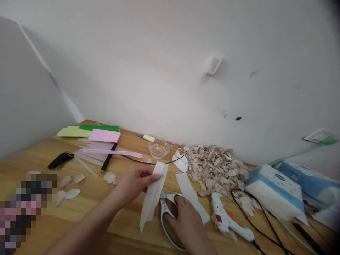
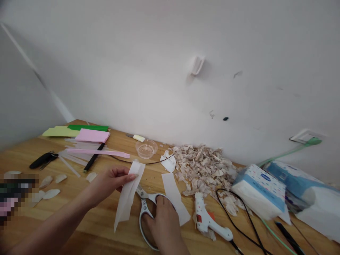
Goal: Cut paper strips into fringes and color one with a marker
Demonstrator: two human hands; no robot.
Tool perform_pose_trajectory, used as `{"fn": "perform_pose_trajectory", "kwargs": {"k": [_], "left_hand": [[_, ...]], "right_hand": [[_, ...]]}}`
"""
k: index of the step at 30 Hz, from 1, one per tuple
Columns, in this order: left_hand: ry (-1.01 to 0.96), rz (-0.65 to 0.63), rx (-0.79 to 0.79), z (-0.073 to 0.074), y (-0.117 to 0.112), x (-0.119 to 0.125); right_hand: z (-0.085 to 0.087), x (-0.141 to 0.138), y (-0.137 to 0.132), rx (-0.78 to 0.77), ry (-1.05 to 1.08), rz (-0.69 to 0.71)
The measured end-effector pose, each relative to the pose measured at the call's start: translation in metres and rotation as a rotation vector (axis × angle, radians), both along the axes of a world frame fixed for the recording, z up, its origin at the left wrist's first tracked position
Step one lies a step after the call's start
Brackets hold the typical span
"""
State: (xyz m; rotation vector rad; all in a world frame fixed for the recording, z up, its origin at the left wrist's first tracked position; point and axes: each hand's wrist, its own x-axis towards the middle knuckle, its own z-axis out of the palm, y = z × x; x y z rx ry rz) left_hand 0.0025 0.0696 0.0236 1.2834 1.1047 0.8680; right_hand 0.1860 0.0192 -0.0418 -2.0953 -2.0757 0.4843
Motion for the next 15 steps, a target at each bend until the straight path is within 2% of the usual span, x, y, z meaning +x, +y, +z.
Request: {"fn": "perform_pose_trajectory", "kwargs": {"k": [2, 5, 8, 10, 11, 15], "left_hand": [[0.029, -0.011, 0.011, -0.001, -0.001, 0.001], [0.084, -0.045, 0.021, -0.003, -0.004, 0.005], [0.135, -0.106, 0.032, -0.005, -0.008, 0.009], [0.168, -0.142, 0.046, -0.007, -0.011, 0.013], [0.183, -0.157, 0.054, -0.008, -0.012, 0.015], [0.212, -0.201, 0.062, -0.008, -0.015, 0.02]], "right_hand": [[0.004, 0.004, 0.0, 0.012, 0.052, 0.033], [0.02, 0.013, -0.001, 0.087, 0.225, 0.063], [0.039, 0.017, 0.001, 0.16, 0.708, 0.012], [0.048, 0.014, 0.005, 0.136, 1.026, 0.017], [0.05, 0.011, 0.008, 0.119, 1.112, 0.02], [0.054, -0.002, 0.021, 0.099, 1.12, -0.007]]}}
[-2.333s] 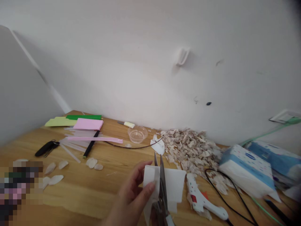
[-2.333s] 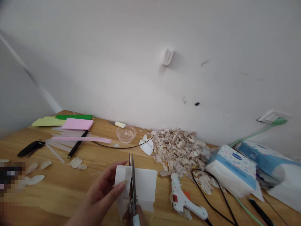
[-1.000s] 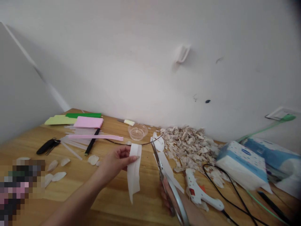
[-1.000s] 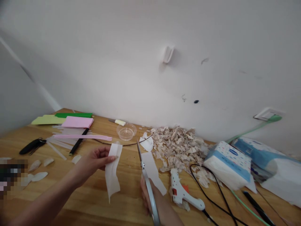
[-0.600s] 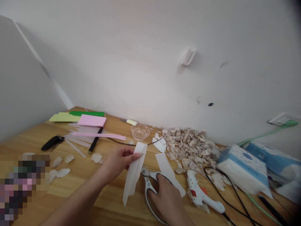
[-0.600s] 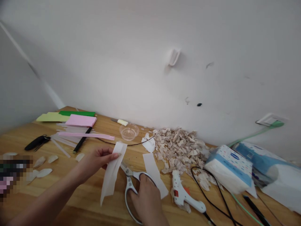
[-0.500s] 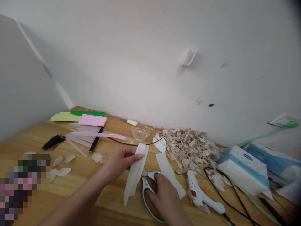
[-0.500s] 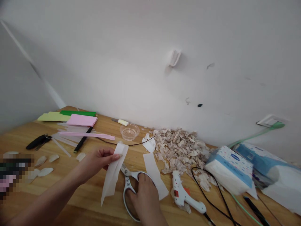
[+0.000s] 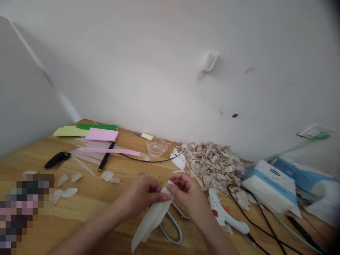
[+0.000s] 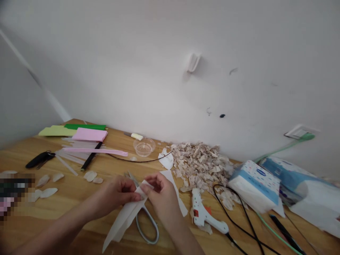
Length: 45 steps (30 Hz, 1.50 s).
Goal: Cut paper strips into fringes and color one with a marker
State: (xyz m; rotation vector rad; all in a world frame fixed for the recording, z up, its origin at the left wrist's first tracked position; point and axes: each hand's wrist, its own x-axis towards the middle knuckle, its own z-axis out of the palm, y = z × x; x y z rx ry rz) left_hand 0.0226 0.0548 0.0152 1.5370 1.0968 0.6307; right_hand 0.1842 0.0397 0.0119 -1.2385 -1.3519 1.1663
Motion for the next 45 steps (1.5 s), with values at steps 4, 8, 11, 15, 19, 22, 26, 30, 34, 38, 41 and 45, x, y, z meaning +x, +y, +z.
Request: {"fn": "perform_pose_trajectory", "kwargs": {"k": [4, 8, 11, 15, 19, 22, 26, 30, 34, 38, 41, 45], "left_hand": [[-0.003, -0.049, -0.012, -0.003, -0.001, -0.003], [0.027, -0.067, -0.025, -0.011, -0.009, -0.012], [0.083, -0.025, -0.012, -0.017, -0.019, -0.018], [0.142, 0.016, 0.036, -0.024, -0.029, -0.024], [0.137, -0.031, 0.034, -0.029, -0.035, -0.035], [0.066, -0.062, 0.024, -0.033, -0.036, -0.039], [-0.099, -0.015, 0.029, -0.043, -0.033, -0.029], [-0.203, 0.103, 0.002, -0.052, -0.033, -0.012], [-0.3, 0.189, -0.108, -0.06, -0.035, -0.007], [-0.376, 0.261, -0.227, -0.068, -0.036, -0.013], [-0.429, 0.319, -0.289, -0.068, -0.034, -0.016], [-0.506, 0.377, -0.35, -0.066, -0.03, -0.018]], "right_hand": [[0.005, -0.001, 0.005, 0.072, -0.019, -0.15], [0.003, 0.002, 0.007, 0.076, 0.004, -0.199], [-0.009, 0.0, 0.01, 0.057, 0.022, -0.162], [-0.024, -0.006, 0.011, 0.04, 0.042, -0.128], [-0.028, -0.01, 0.007, 0.031, 0.027, -0.081], [-0.031, -0.015, 0.001, 0.029, 0.006, -0.048], [-0.037, -0.025, -0.004, 0.032, -0.011, -0.025], [-0.041, -0.03, -0.004, 0.043, -0.021, -0.056], [-0.045, -0.021, -0.007, 0.018, -0.039, -0.056], [-0.051, 0.004, -0.019, 0.057, -0.258, 0.048], [-0.06, 0.026, -0.031, 0.196, -0.67, 0.166], [-0.074, 0.044, -0.04, 0.323, -0.938, 0.157]]}}
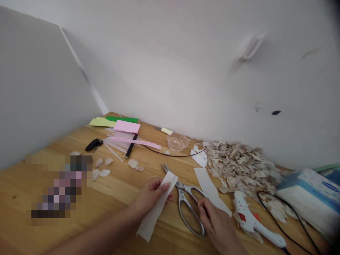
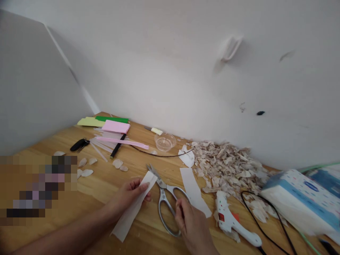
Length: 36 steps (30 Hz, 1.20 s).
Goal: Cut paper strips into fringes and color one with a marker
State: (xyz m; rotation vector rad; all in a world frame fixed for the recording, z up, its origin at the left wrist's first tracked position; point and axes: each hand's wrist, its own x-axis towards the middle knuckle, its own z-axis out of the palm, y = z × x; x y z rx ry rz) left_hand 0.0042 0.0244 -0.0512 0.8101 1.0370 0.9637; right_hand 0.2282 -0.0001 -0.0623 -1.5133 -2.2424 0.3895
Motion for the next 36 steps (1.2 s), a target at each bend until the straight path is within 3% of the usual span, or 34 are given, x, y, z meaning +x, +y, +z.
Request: {"fn": "perform_pose_trajectory", "kwargs": {"k": [9, 20, 23, 32, 36], "left_hand": [[-0.16, -0.029, -0.057, -0.006, 0.005, -0.003], [-0.193, -0.057, -0.111, -0.007, 0.006, -0.006], [-0.184, -0.054, -0.108, -0.009, 0.007, -0.007], [-0.137, -0.041, -0.014, -0.011, 0.003, -0.004], [-0.104, -0.07, 0.021, -0.006, -0.003, 0.0]], "right_hand": [[0.0, -0.018, -0.008, -0.042, -0.139, 0.03], [0.016, -0.043, -0.008, -0.253, -0.31, -0.102], [0.02, -0.049, -0.005, -0.249, -0.316, -0.139], [0.01, -0.032, -0.008, -0.196, -0.111, -0.114], [0.012, -0.029, -0.009, -0.161, 0.257, -0.184]]}}
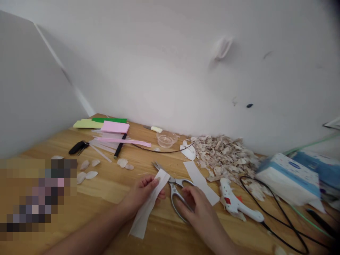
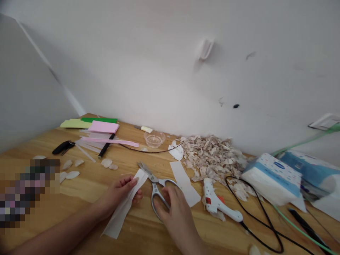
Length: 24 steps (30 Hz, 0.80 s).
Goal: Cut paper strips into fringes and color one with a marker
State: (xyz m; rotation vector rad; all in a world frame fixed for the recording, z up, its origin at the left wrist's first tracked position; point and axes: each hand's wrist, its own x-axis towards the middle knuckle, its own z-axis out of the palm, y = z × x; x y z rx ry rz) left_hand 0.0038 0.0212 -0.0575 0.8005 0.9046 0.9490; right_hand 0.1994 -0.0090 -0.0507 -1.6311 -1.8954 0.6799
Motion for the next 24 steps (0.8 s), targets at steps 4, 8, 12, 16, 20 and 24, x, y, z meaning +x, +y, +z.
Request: {"fn": "perform_pose_trajectory", "kwargs": {"k": [4, 8, 12, 16, 20, 24], "left_hand": [[0.039, -0.095, 0.008, 0.001, -0.009, 0.007], [0.049, -0.136, -0.012, 0.002, -0.015, 0.013], [0.049, -0.072, -0.044, 0.006, -0.013, 0.011], [0.036, -0.005, -0.077, 0.007, -0.008, 0.006], [0.017, -0.003, -0.07, 0.007, -0.006, 0.003], [0.011, -0.031, -0.021, 0.007, -0.006, 0.003]], "right_hand": [[0.008, -0.007, 0.0, -0.025, 0.441, -0.015], [0.007, -0.007, 0.0, -0.047, 0.394, 0.009], [-0.011, 0.008, 0.001, 0.141, -0.015, -0.048], [-0.028, 0.015, 0.006, 0.195, -0.26, -0.005], [-0.032, 0.01, 0.011, 0.244, -0.397, -0.011], [-0.028, 0.008, 0.013, 0.223, -0.398, -0.012]]}}
